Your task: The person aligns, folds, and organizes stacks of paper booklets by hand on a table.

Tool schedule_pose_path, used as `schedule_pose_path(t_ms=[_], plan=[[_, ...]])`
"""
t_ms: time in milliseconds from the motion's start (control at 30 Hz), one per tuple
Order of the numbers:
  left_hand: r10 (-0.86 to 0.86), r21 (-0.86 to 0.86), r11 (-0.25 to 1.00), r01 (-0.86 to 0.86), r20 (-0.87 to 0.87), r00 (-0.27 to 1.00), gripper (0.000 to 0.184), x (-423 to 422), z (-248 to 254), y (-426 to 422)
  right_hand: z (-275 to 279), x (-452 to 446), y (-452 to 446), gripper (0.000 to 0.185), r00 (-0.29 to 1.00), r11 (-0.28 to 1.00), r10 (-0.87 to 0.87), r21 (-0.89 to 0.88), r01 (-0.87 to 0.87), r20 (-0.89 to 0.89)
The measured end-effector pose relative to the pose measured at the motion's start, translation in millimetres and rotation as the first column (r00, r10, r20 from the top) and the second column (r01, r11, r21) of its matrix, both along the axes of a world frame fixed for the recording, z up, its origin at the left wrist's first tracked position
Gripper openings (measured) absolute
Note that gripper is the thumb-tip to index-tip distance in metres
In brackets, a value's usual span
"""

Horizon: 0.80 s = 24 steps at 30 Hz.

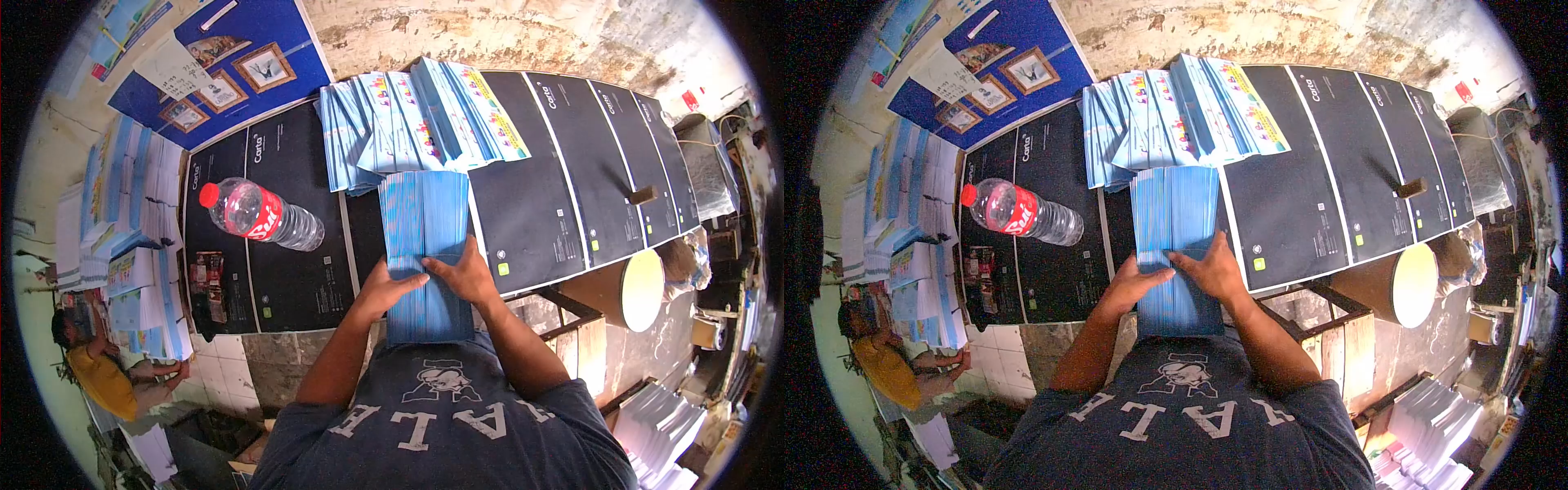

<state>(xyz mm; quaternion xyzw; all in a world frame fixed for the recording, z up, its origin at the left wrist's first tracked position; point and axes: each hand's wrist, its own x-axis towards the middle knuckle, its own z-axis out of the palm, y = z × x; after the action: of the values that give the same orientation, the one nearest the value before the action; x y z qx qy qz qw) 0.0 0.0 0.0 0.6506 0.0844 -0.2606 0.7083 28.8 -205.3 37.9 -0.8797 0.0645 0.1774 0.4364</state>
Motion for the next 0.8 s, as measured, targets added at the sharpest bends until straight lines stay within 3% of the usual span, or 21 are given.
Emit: schedule_pose_path(t_ms=[100, 200, 267, 300, 367, 433, 500, 533, 600, 633, 667, 700, 767, 800], plan=[[0.045, 0.008, 0.999, -0.045, -0.023, 0.999, 0.046, -6.9, 5.4, -4.4, -7.3, -6.0, -4.7, 0.099, 0.999, 0.998, -0.013, 0.064, 0.015, -0.032], [0.039, 0.021, 0.999, -0.04, 0.028, 0.999, 0.057, -2.6, 8.0, -10.9, -9.8, -5.5, -5.6, 0.105, 0.995, 0.999, -0.039, 0.004, 0.038, 0.096], [0.065, 0.42, 0.891, -0.173, 0.26, 0.963, 0.066, -8.5, 11.2, -18.6, -4.9, -6.2, -0.7, 0.099, 0.999, 0.983, -0.045, -0.178, 0.04, -0.02], [0.061, 0.42, 0.891, -0.172, 0.265, 0.962, 0.066, -6.5, 13.6, -22.2, 1.4, -5.4, 3.9, 0.099, 0.999, 0.983, -0.048, -0.177, 0.045, -0.015], [-0.037, 0.715, 0.69, -0.109, 0.186, 0.982, 0.073, -5.3, 19.6, -30.6, 15.0, -7.2, 13.2, 0.095, 0.997, 0.947, -0.059, -0.318, 0.038, -0.055], [-0.069, 0.756, 0.639, -0.142, 0.24, 0.968, 0.069, -7.5, 21.4, -36.6, 7.8, -8.6, 13.6, 0.092, 0.997, 0.958, -0.07, -0.28, 0.058, -0.034], [-0.041, 0.781, 0.613, -0.123, 0.187, 0.982, 0.067, -6.2, 21.8, -33.9, -7.4, -7.9, 5.5, 0.09, 0.997, 0.967, -0.081, -0.244, 0.077, -0.007], [-0.036, 0.751, 0.648, -0.13, 0.2, 0.979, 0.062, -4.4, 9.6, -24.1, -18.1, -8.4, -8.0, 0.084, 0.995, 0.983, -0.101, -0.149, 0.103, 0.018], [0.123, 0.393, 0.895, -0.213, 0.241, 0.963, 0.048, -11.0, -25.1, 4.8, -29.0, -14.1, -45.9, 0.067, 0.989, 0.993, -0.108, 0.055, 0.102, 0.103], [0.217, 0.192, 0.948, -0.253, 0.19, 0.957, 0.047, -13.6, -42.9, 14.1, -20.6, -19.4, -58.9, 0.062, 0.967, 0.936, -0.201, 0.321, 0.142, 0.159], [0.262, 0.043, 0.964, -0.263, 0.028, 0.965, 0.046, -16.8, -30.7, 17.6, -21.9, -21.2, -74.9, 0.058, 0.967, 0.769, -0.255, 0.606, 0.205, -0.004], [0.262, 0.045, 0.964, -0.263, 0.024, 0.965, 0.046, -18.2, -25.1, 18.6, 10.9, -21.0, -78.7, 0.056, 0.951, 0.665, -0.27, 0.685, 0.298, -0.152], [0.269, -0.02, 0.963, -0.27, -0.051, 0.962, 0.041, -22.7, -21.1, 17.8, 27.0, -26.3, -80.0, 0.061, 0.946, 0.434, -0.253, 0.85, 0.299, -0.204], [0.266, -0.14, 0.951, -0.274, -0.073, 0.961, 0.041, -25.7, -45.5, 22.7, 32.8, -24.6, -78.5, 0.064, 0.949, 0.452, -0.263, 0.846, 0.282, -0.175]])
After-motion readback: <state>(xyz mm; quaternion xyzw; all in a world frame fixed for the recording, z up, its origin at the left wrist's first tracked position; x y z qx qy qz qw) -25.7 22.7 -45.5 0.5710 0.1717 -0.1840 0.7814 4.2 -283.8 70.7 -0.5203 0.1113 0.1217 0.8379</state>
